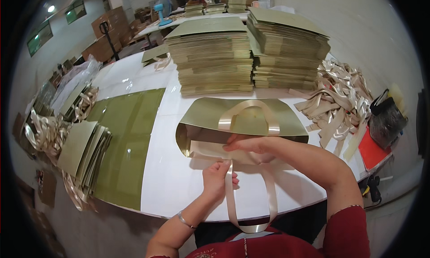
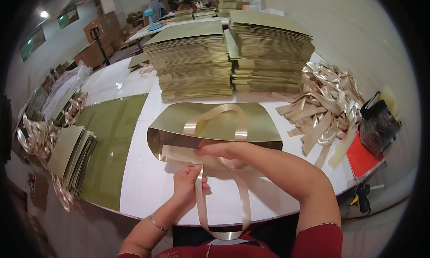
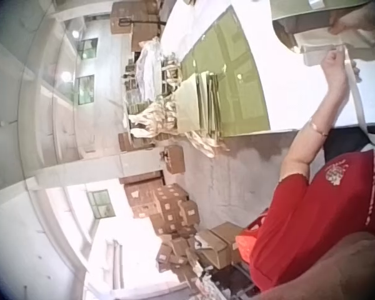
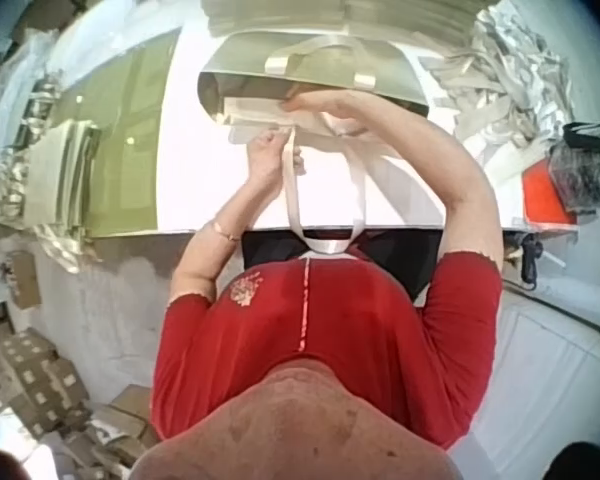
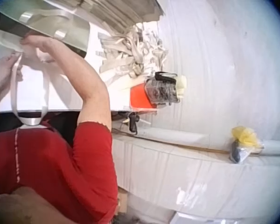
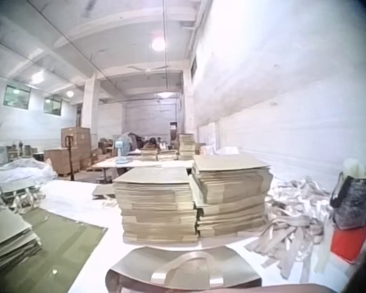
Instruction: Assembling paper gift bags by attaching ribbon handles with a hot glue gun.
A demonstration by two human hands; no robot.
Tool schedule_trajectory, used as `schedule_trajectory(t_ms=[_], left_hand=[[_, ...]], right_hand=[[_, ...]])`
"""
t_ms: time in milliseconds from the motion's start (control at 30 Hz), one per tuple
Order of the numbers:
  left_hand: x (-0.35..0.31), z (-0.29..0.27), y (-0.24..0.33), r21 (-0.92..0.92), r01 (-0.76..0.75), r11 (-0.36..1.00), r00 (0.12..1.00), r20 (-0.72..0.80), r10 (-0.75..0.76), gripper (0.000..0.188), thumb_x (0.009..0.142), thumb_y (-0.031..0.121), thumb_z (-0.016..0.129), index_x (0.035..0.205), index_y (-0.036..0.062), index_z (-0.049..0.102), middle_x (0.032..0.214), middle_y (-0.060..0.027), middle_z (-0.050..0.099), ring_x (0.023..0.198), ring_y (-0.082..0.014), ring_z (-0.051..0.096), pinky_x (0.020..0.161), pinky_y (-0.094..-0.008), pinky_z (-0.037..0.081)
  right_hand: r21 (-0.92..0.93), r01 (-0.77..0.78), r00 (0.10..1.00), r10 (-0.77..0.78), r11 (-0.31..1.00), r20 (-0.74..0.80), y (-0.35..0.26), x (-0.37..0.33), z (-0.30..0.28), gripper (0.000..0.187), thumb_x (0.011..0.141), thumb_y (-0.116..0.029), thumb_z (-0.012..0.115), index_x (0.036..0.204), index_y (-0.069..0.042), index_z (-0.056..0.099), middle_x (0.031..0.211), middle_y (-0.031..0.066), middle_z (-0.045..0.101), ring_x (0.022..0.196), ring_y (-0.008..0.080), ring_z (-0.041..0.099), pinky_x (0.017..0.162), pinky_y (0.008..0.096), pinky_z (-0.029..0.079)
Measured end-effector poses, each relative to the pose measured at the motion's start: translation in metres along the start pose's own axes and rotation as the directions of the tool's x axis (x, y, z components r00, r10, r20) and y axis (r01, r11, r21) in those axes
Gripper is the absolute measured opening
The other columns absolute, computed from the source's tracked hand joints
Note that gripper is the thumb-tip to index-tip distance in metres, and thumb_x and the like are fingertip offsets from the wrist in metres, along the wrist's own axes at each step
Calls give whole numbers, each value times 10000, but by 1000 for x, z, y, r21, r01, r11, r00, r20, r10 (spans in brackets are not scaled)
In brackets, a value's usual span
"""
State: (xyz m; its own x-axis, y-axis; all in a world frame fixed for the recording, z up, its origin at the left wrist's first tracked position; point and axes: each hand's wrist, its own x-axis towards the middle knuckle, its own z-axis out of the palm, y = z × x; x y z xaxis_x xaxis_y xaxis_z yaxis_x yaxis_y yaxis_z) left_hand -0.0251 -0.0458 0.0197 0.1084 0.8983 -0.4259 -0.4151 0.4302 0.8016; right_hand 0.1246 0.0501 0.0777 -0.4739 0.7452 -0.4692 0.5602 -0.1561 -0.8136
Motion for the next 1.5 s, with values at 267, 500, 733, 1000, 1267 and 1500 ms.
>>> schedule_trajectory(t_ms=[267, 500, 733, 1000, 1267, 1500], left_hand=[[9, -3, -7, 12, -1, 1000, 998, 62, 1, 276, 906, 217, 567, 891, -49, 496, 723, -150, 614, 586, -213, 624, 522, -334, 540], [3, -21, 21, 724, -122, 679, 985, 174, -8, 232, 865, 216, 627, 933, -6, 614, 804, -76, 626, 630, -152, 626, 559, -266, 495], [17, -37, 17, 783, -552, -289, 579, 608, 543, 170, 652, 27, 706, 804, 28, 629, 785, -121, 632, 629, -263, 634, 540, -321, 505], [10, -38, 25, 435, -786, -439, 318, 894, 315, 314, 643, 39, 677, 951, 70, 624, 853, -42, 620, 571, -170, 609, 466, -267, 480], [21, 2, 0, 505, -725, -468, 323, 850, 416, 181, 688, 18, 642, 862, 67, 626, 810, -54, 620, 546, -198, 610, 451, -293, 478], [24, 10, -1, 543, -736, -405, 304, 799, 519, 164, 680, 4, 662, 830, 58, 625, 786, -61, 631, 584, -225, 629, 479, -300, 494]], right_hand=[[-60, 32, 994, -25, 998, 110, 12, -12, 5, 406, 856, -299, 524, 1177, -51, 512, 1099, 90, 556, 1016, 194, 515, 850, 316, 406], [2, 348, 934, -347, 938, 83, 52, 26, 33, 442, 882, -329, 513, 1238, -68, 481, 1159, 115, 547, 1053, 215, 516, 876, 324, 418], [-320, 388, 913, -407, 864, 10, 71, -18, 16, 707, 751, -314, 695, 1338, -79, 377, 1174, 170, 551, 1036, 266, 568, 860, 358, 466], [-888, 255, 962, -191, 384, 194, 129, -129, -59, 156, 799, -155, 518, 854, -25, 583, 760, 144, 605, 803, 318, 611, 669, 426, 501], [-998, -43, 727, -687, -55, 7, 140, -135, -51, 188, 779, -157, 527, 880, -9, 586, 861, 69, 589, 891, 270, 584, 879, 427, 410], [-717, 289, 648, -681, 635, -341, 173, -173, -12, 277, 744, -110, 632, 1021, -128, 630, 1009, 61, 591, 990, 256, 546, 853, 362, 431]])
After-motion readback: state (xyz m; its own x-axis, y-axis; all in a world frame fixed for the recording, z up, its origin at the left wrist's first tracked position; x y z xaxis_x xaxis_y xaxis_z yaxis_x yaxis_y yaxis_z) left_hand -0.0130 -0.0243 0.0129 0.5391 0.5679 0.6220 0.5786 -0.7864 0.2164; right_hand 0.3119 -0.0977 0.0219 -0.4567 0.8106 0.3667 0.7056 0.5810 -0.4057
